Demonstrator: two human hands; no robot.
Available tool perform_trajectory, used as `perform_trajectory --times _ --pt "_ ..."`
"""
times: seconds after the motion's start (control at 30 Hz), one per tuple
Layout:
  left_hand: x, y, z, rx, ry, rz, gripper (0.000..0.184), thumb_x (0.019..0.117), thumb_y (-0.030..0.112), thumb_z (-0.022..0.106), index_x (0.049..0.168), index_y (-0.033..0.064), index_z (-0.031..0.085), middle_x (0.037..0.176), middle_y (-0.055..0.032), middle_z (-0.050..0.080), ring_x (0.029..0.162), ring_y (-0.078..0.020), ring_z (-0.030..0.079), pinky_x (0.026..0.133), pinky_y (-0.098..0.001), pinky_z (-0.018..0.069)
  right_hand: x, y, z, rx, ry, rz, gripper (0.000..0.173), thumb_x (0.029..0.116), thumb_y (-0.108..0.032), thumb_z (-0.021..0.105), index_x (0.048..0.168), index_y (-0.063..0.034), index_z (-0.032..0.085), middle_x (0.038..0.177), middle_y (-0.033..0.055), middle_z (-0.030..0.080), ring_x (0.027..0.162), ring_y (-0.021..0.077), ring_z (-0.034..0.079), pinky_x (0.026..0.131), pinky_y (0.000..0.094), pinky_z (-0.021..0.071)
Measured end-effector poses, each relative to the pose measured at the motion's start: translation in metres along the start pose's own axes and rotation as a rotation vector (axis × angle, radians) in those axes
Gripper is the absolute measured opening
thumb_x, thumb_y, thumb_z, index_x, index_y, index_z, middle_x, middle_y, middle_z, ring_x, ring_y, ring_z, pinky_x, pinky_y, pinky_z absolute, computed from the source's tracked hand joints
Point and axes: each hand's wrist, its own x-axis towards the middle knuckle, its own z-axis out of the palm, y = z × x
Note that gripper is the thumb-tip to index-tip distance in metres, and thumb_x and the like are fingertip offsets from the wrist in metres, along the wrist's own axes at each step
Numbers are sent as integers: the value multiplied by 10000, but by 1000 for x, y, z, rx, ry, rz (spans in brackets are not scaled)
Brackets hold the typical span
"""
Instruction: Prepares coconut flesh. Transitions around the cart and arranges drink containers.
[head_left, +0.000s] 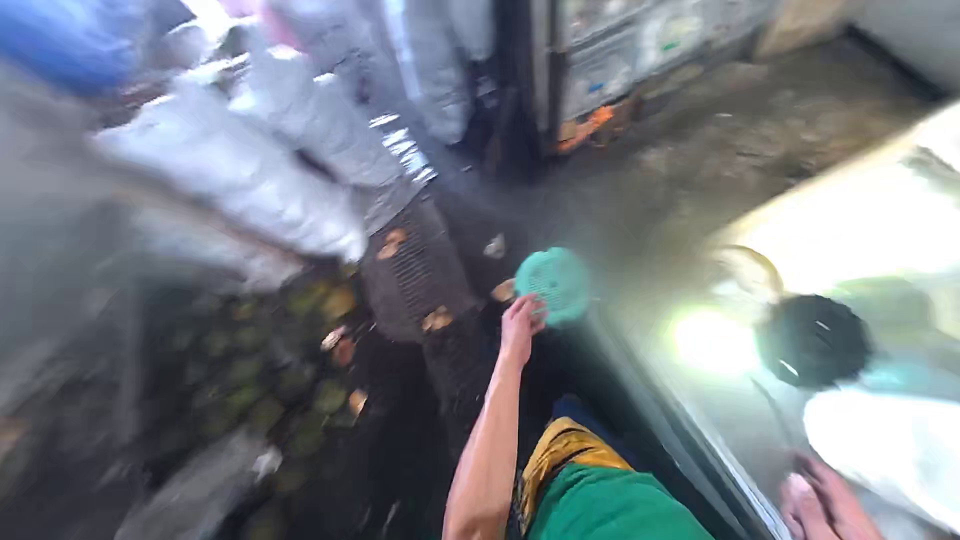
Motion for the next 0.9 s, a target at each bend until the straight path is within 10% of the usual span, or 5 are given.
perform_trajectory --times 0.27,0.4,0.57,0.73,0.9 --pt "-13 14 201 501 -562 292 370 1076 176 448 1374 -14 558 1249 -175 672 1034 -237 694 895 -428 578 -54 34 1 121 310 135 476 1026 -437 519 1328 -78 600 755 -13 581 555 75 505 514 281 482" --pt "25 30 287 894 -694 731 536 978 294 651 1435 35 543 1401 -214 577 1236 -332 601 1044 -529 491 -97 50 5 360 445 178 449 1072 -398 455 1370 -96 603 745 -20 596 542 70 503 491 247 469" --pt "9 32 392 1435 -1288 1268 791 746 453 869 1428 167 590 1430 -200 565 1318 -452 522 1042 -695 424 -127 54 7 624 594 220 446 1090 -359 397 1393 -94 588 765 -20 631 540 79 535 483 248 498" --pt "8 4 440 1955 -1372 1121 605 775 460 867 1290 190 699 1193 -225 701 1112 -488 655 897 -749 492 -139 62 0 664 647 194 434 1092 -345 410 1393 -79 573 758 -8 602 557 82 524 510 264 484" --pt "19 20 425 1764 -1225 915 613 841 455 813 1263 30 679 1134 -379 652 1091 -596 609 908 -794 439 -150 74 2 733 683 202 413 1101 -330 381 1391 -95 559 740 8 570 546 99 501 508 274 458"
